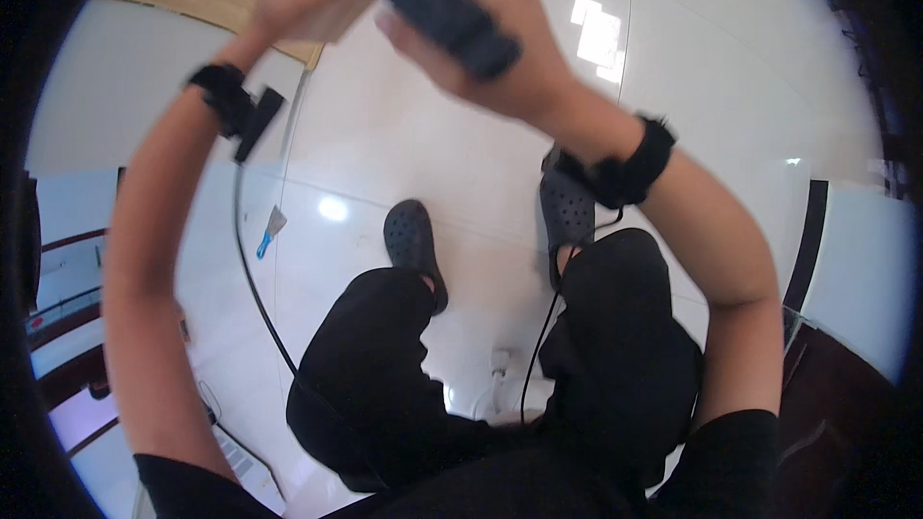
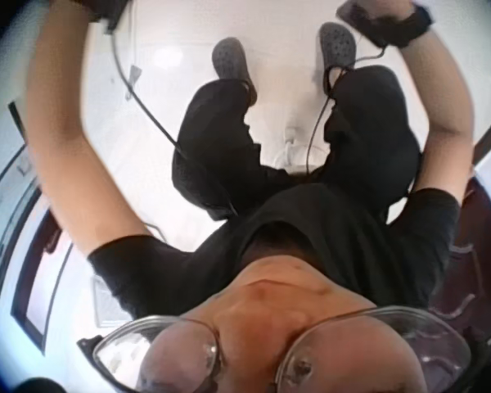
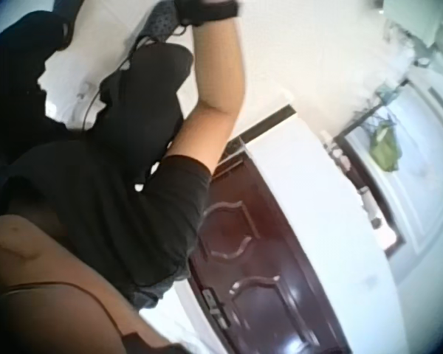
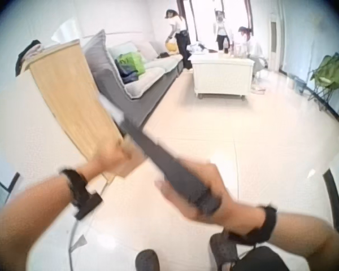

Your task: The person uses a hacksaw to cut a small notch into a square piece of wood while holding it in place by hand.

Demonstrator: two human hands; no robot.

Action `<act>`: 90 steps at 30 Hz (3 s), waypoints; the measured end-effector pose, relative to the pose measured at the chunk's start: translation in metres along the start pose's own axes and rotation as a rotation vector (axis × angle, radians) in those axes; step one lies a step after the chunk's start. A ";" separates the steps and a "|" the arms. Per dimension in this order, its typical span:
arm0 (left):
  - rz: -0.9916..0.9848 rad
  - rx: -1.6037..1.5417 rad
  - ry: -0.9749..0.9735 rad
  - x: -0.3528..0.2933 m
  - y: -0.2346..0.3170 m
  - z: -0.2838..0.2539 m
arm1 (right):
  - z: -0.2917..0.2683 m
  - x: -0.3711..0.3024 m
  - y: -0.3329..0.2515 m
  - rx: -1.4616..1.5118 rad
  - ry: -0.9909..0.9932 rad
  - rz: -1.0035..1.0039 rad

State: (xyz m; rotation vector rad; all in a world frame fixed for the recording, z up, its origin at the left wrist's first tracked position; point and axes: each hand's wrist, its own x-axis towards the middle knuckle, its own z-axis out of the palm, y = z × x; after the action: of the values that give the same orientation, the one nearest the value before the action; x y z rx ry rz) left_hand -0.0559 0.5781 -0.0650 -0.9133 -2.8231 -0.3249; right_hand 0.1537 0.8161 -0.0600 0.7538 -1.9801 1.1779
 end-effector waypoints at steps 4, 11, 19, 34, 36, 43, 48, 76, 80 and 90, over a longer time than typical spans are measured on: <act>-0.202 -0.088 -0.104 -0.044 0.031 0.120 | 0.012 -0.067 0.029 0.139 -0.161 0.427; -0.386 -0.241 -0.229 -0.128 0.052 0.227 | 0.024 -0.130 0.035 0.201 -0.321 0.736; -0.297 -0.065 -0.378 -0.087 0.029 0.180 | 0.037 -0.123 0.034 0.242 -0.128 0.700; 0.258 0.756 0.120 0.084 0.006 -0.165 | 0.074 0.082 0.030 0.589 0.592 -0.180; 0.173 0.745 0.070 0.087 0.010 -0.169 | 0.056 0.077 0.019 0.473 0.506 -0.127; -0.074 0.328 -0.251 0.032 -0.005 0.003 | 0.030 -0.033 0.052 0.168 0.212 0.194; -0.164 0.052 -0.317 -0.073 0.035 0.140 | 0.021 -0.121 0.044 0.328 -0.029 0.667; -0.479 -0.186 -0.269 -0.184 0.037 0.240 | 0.035 -0.153 0.047 0.899 -0.949 1.131; -0.500 -0.162 -0.369 -0.176 0.043 0.229 | 0.062 -0.137 0.044 0.635 -0.981 1.429; -0.433 -0.174 -0.336 -0.193 0.040 0.241 | 0.077 -0.128 0.027 0.432 -0.717 1.689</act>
State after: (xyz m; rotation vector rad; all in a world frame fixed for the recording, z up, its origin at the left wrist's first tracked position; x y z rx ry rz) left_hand 0.1031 0.5629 -0.3322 -0.3982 -3.3396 -0.5188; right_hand 0.1863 0.7741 -0.2019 -0.7809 -2.9992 2.5173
